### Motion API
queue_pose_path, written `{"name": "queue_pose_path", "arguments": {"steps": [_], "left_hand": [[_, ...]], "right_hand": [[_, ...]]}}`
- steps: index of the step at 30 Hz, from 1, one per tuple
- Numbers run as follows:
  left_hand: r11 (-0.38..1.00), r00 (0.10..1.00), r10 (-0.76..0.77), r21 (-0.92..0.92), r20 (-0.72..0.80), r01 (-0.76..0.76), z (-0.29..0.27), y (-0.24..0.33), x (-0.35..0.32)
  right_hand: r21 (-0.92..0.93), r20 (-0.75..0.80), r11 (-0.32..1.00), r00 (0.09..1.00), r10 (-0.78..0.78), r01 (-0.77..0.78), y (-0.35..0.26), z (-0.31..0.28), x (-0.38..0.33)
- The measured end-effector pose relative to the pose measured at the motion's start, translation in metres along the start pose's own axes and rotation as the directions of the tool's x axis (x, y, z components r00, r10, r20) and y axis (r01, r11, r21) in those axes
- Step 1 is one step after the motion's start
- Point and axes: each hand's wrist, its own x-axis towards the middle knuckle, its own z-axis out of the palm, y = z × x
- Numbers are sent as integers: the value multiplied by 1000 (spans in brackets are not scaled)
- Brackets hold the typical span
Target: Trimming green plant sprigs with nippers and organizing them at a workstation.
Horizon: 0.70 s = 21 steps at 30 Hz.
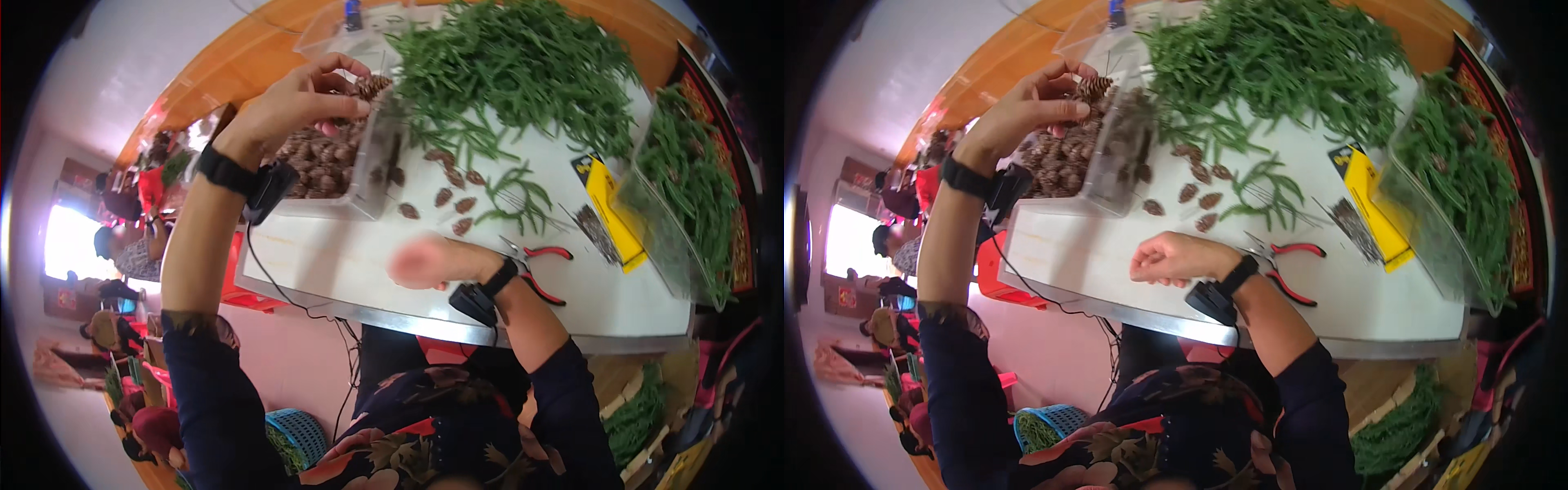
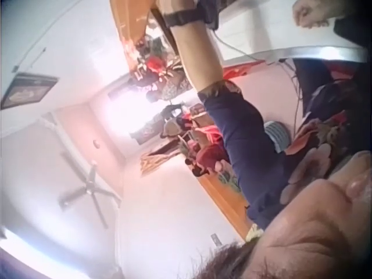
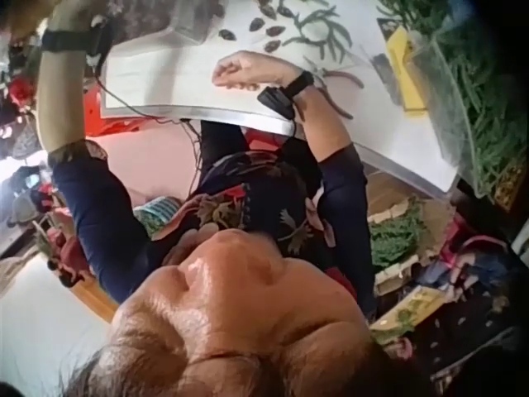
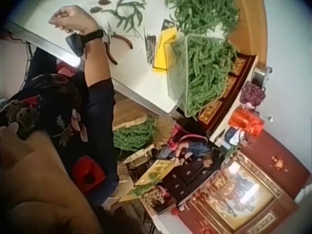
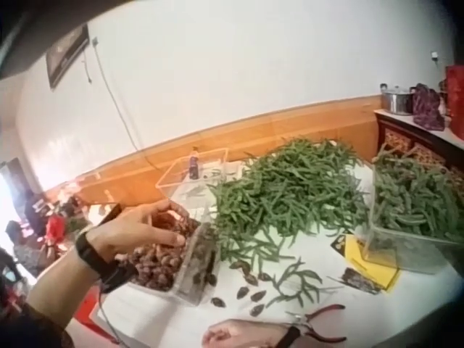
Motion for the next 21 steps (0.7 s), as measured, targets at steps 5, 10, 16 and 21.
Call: {"name": "queue_pose_path", "arguments": {"steps": [5,10,16,21], "left_hand": [[968,992,123,225,-24,-114,91,-18,-2],[874,913,251,481,-322,-71,146,-75,4],[843,892,200,535,-406,54,161,-77,-6],[907,900,120,416,-419,73,164,-76,-18]], "right_hand": [[-4,9,1000,1000,-18,18,3,-3,1],[7,6,999,999,-38,38,7,-2,7],[-52,-12,998,999,-40,40,6,-4,6],[-142,7,988,998,-56,56,11,-6,6]]}}
